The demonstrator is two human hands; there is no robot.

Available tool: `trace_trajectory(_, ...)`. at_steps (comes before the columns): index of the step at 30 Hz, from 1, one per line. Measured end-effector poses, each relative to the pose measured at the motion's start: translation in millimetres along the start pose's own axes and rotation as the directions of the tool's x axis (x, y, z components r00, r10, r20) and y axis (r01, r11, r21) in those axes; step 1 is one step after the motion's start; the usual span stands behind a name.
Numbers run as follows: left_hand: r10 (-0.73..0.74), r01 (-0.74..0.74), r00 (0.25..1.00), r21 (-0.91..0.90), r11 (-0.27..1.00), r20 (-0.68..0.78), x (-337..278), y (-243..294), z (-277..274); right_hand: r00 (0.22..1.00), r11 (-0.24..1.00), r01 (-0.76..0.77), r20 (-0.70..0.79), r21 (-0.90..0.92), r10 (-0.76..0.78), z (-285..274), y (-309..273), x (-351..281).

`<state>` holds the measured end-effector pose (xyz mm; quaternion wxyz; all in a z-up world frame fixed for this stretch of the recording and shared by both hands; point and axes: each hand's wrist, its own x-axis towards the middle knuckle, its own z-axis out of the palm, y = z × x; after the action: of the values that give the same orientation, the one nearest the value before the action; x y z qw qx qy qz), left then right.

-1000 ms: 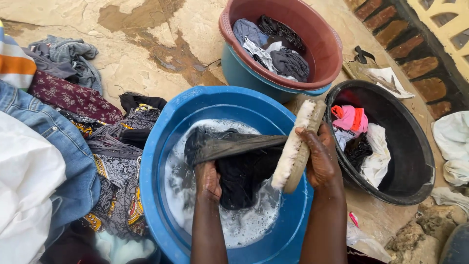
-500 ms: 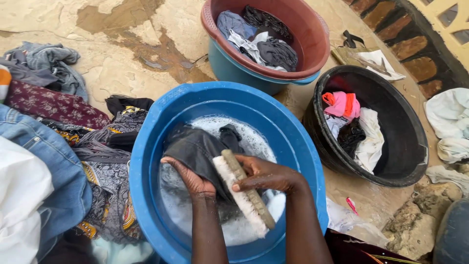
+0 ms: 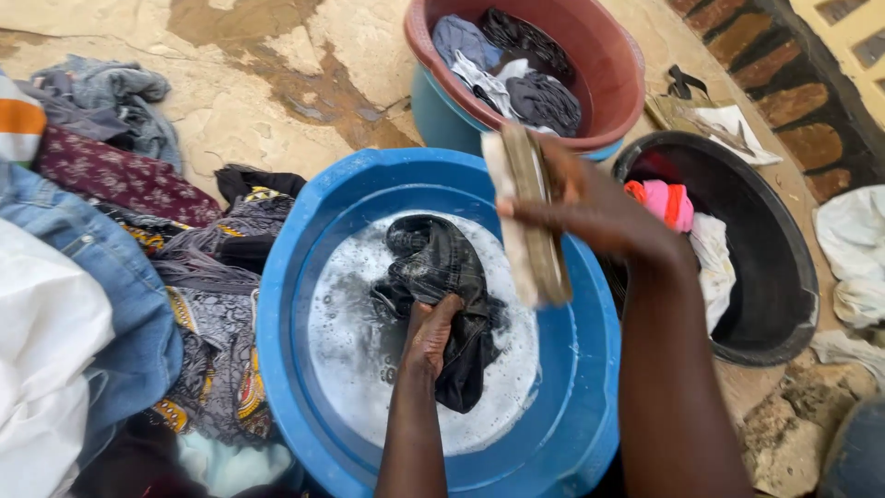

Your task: Hand-washing a dark garment in a basin of soapy water using a scrub brush

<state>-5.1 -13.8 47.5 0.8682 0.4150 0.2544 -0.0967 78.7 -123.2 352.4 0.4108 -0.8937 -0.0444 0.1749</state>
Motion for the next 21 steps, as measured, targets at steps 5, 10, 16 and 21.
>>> trace_trajectory(5,-0.096,0.098,0.994,-0.052,0.994,0.046,-7.3,34.7,18.9,0.938,0.673,0.303,0.086,-0.674,-0.337,-45.2,-40.2,65.9)
trace_trajectory(10,0.018,-0.018,0.950,0.004,1.000,-0.313,-14.5,46.3,26.5,0.978,0.395,0.202,0.205,-0.896,-0.034,-54.8,-19.3,72.0)
trace_trajectory(16,0.306,-0.283,0.872,0.117,0.952,-0.381,-21.3,28.2,34.6,0.951,0.607,0.135,0.274,-0.783,0.143,21.9,140.8,102.1)
trace_trajectory(21,0.183,-0.228,0.861,-0.037,0.973,-0.475,-10.1,28.7,13.5,0.978,0.860,-0.191,-0.021,-0.473,0.205,129.7,252.6,52.8)
